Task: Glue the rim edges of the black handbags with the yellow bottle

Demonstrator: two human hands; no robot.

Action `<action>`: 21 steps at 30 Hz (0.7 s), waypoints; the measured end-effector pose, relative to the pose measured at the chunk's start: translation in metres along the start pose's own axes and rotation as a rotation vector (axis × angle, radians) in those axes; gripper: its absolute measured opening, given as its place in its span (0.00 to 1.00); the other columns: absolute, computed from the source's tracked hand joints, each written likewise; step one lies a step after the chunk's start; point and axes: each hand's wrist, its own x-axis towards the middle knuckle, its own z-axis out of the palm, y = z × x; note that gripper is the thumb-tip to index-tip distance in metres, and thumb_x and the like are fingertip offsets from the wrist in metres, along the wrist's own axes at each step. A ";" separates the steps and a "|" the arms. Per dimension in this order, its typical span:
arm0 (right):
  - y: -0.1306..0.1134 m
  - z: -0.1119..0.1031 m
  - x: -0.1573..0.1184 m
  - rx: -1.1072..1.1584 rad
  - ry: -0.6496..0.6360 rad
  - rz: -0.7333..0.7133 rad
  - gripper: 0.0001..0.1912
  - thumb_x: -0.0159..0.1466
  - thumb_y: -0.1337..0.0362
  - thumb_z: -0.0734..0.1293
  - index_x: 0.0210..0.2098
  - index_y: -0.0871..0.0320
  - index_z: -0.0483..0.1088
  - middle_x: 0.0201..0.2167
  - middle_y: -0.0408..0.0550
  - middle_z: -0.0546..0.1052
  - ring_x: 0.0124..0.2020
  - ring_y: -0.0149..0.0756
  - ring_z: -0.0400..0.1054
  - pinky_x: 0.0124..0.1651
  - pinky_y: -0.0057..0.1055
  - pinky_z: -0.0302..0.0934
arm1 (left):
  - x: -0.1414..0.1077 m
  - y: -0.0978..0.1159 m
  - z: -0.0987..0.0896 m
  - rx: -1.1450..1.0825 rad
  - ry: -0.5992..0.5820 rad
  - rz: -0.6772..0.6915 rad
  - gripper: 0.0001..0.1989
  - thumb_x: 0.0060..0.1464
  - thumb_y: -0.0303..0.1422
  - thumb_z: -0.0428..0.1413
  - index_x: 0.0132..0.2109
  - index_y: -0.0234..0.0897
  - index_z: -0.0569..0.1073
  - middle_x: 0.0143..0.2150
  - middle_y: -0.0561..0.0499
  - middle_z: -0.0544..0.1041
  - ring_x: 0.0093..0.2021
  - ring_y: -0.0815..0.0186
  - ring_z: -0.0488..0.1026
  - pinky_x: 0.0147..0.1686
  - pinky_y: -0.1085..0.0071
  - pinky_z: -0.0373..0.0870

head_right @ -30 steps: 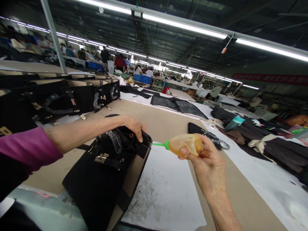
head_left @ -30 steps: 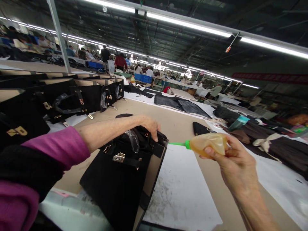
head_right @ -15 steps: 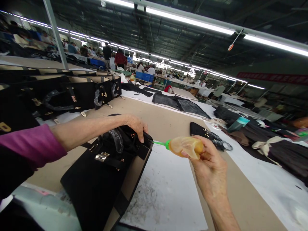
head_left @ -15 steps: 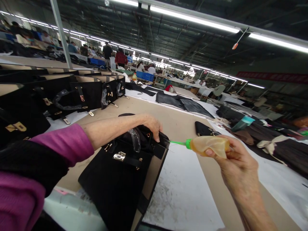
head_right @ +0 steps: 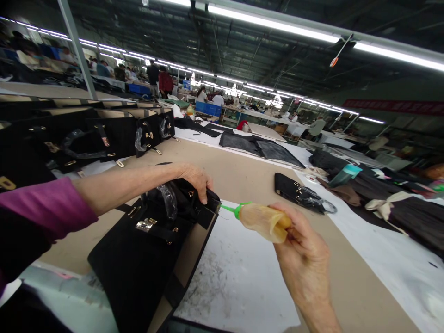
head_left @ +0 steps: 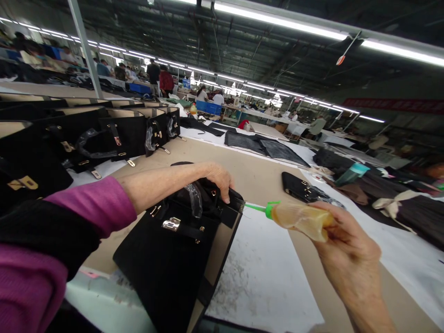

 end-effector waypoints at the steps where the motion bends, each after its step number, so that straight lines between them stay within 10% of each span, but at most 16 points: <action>1: 0.000 0.000 0.001 -0.009 0.009 0.000 0.12 0.56 0.61 0.72 0.40 0.55 0.74 0.38 0.50 0.77 0.34 0.41 0.72 0.35 0.32 0.70 | 0.000 0.000 0.000 0.000 0.001 -0.006 0.16 0.39 0.38 0.62 0.39 0.38 0.80 0.30 0.52 0.79 0.31 0.61 0.74 0.31 0.69 0.73; 21: 0.023 0.005 -0.013 0.234 0.011 0.366 0.22 0.45 0.63 0.78 0.39 0.53 0.73 0.31 0.41 0.77 0.27 0.32 0.69 0.29 0.24 0.65 | 0.000 0.003 0.003 -0.046 0.009 -0.033 0.14 0.37 0.37 0.62 0.34 0.36 0.78 0.26 0.53 0.77 0.28 0.62 0.72 0.28 0.69 0.70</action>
